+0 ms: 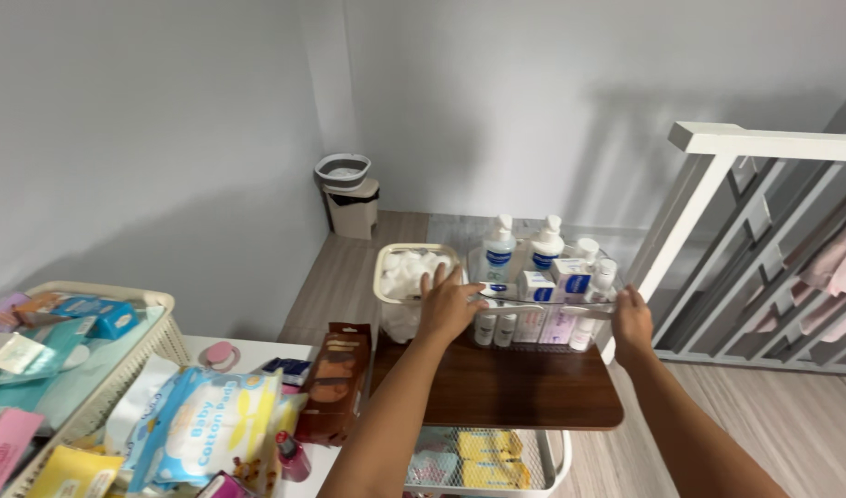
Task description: The person organizes baby supplies by first securing a lid on a container filled with cotton balls and moving it to a wooden shelf. They then open several small pink boxes of cotton pads and transfer the contents into a clear glass container on a white table.
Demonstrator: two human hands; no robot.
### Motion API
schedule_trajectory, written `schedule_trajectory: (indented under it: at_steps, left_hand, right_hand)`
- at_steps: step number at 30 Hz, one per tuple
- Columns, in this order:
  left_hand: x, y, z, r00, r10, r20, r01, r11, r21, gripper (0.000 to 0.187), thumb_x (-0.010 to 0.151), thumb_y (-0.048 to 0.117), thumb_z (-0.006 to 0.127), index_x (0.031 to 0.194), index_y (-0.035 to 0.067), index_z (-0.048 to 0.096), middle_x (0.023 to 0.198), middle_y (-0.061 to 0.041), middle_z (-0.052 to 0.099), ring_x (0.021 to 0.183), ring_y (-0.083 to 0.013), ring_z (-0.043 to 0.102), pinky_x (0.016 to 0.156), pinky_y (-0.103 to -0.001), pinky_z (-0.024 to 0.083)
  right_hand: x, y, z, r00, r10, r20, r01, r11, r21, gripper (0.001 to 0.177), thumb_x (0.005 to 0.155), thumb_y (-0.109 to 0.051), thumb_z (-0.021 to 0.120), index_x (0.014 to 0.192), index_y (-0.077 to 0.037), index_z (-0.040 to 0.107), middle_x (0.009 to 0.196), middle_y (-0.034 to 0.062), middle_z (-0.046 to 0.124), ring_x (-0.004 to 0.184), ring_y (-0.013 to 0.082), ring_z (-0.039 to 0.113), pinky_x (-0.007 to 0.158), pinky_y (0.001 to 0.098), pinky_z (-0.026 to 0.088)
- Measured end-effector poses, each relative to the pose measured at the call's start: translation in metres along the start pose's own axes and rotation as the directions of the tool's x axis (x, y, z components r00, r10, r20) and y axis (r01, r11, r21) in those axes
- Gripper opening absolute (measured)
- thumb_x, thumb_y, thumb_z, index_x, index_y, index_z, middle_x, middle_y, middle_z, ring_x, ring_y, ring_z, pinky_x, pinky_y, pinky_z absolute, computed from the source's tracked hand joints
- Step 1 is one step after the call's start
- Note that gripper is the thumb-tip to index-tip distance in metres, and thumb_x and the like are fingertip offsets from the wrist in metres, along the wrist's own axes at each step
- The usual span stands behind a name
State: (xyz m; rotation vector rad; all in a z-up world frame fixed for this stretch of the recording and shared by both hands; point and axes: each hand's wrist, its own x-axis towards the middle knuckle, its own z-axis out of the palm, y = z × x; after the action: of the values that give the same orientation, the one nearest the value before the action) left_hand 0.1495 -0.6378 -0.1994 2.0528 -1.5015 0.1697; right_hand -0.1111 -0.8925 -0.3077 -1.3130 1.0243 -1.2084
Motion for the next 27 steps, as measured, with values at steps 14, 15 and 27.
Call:
schedule_trajectory:
  at_steps: [14, 15, 27]
  left_hand:
    - [-0.001, 0.001, 0.021, 0.983, -0.125, -0.136, 0.121, 0.992, -0.036, 0.015, 0.084, 0.034, 0.078, 0.092, 0.023, 0.079, 0.102, -0.012, 0.078, 0.141, -0.025, 0.048, 0.116, -0.059, 0.022]
    - [-0.001, 0.001, 0.019, 0.983, -0.137, -0.12, 0.135, 0.991, -0.027, 0.014, 0.085, 0.034, 0.078, 0.093, 0.023, 0.078, 0.101, -0.011, 0.078, 0.143, -0.0243, 0.046, 0.116, -0.058, 0.022]
    - [-0.032, -0.017, 0.009, 0.978, -0.14, -0.154, 0.088, 0.948, -0.306, 0.05, 0.086, 0.022, 0.076, 0.134, 0.016, 0.066, 0.146, -0.012, 0.057, 0.147, -0.0321, 0.037, 0.116, -0.054, 0.027]
  right_hand:
    - [-0.021, -0.029, 0.007, 0.997, 0.007, 0.08, 0.003, 0.992, -0.123, 0.059, 0.104, -0.024, 0.054, 0.155, 0.001, 0.038, 0.15, 0.0224, 0.052, 0.134, 0.0284, 0.055, 0.112, 0.0367, 0.043]
    - [-0.021, -0.028, 0.008, 0.996, 0.004, 0.09, 0.007, 0.992, -0.128, 0.059, 0.104, -0.024, 0.054, 0.155, 0.001, 0.037, 0.15, 0.0227, 0.051, 0.135, 0.0288, 0.054, 0.113, 0.0369, 0.042]
    - [-0.067, -0.044, 0.024, 0.95, -0.283, -0.128, 0.218, 0.901, -0.375, 0.05, 0.105, -0.022, 0.059, 0.146, 0.003, 0.047, 0.144, 0.0287, 0.051, 0.132, 0.0401, 0.05, 0.112, 0.0472, 0.039]
